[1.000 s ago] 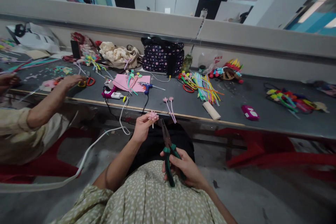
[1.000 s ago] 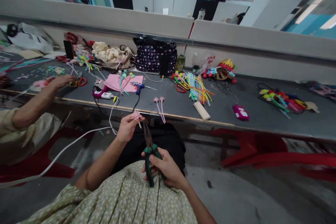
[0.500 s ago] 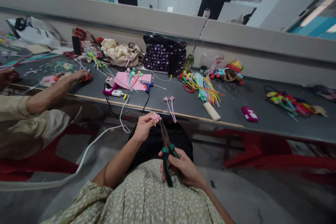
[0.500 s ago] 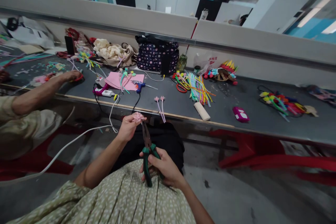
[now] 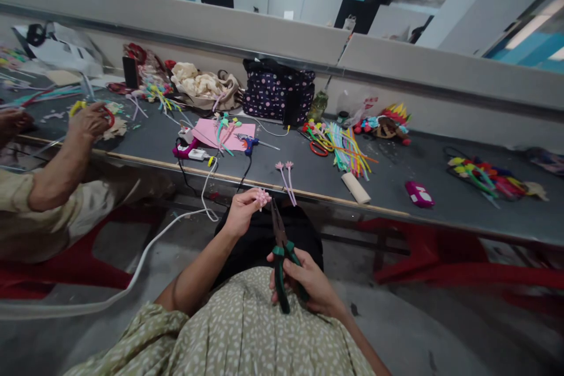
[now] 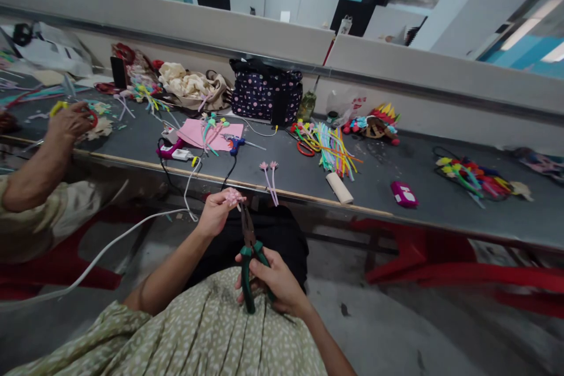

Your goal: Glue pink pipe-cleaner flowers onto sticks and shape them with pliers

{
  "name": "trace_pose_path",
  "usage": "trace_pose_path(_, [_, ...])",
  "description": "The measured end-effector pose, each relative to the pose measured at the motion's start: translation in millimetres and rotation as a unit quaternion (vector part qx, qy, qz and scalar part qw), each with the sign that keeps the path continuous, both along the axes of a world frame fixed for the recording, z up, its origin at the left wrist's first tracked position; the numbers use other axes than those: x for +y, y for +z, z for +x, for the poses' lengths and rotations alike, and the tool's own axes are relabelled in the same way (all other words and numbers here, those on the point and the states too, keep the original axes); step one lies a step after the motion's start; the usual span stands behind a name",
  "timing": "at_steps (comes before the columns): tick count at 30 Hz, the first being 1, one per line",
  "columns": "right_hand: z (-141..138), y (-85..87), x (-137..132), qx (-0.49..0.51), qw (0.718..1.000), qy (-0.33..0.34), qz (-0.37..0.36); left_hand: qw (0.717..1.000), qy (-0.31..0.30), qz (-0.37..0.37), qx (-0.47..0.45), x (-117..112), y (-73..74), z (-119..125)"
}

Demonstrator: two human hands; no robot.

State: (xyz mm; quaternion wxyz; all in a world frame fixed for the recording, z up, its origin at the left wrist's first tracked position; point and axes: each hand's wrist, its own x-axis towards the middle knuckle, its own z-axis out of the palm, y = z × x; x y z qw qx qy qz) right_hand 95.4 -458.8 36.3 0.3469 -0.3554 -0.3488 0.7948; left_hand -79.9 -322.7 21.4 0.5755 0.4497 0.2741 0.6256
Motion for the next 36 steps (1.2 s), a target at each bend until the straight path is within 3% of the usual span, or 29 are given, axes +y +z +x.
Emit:
trace_pose_path(17, [-2.3, -1.1, 0.1, -0.030, 0.999, -0.006, 0.017, 0.998, 0.013, 0.038, 0.041, -1.0, 2.3, -3.4])
trace_pose_path(25, [-3.9, 0.2, -1.1, -0.051, 0.998, -0.026, 0.029, 0.994, 0.025, 0.067, 0.089, -2.7, 10.7, -11.4])
trace_pose_path(36, [-4.9, -2.7, -1.4, -0.089, 0.994, -0.049, 0.042, 0.980, 0.041, 0.114, 0.158, 0.1, 4.2, -19.0])
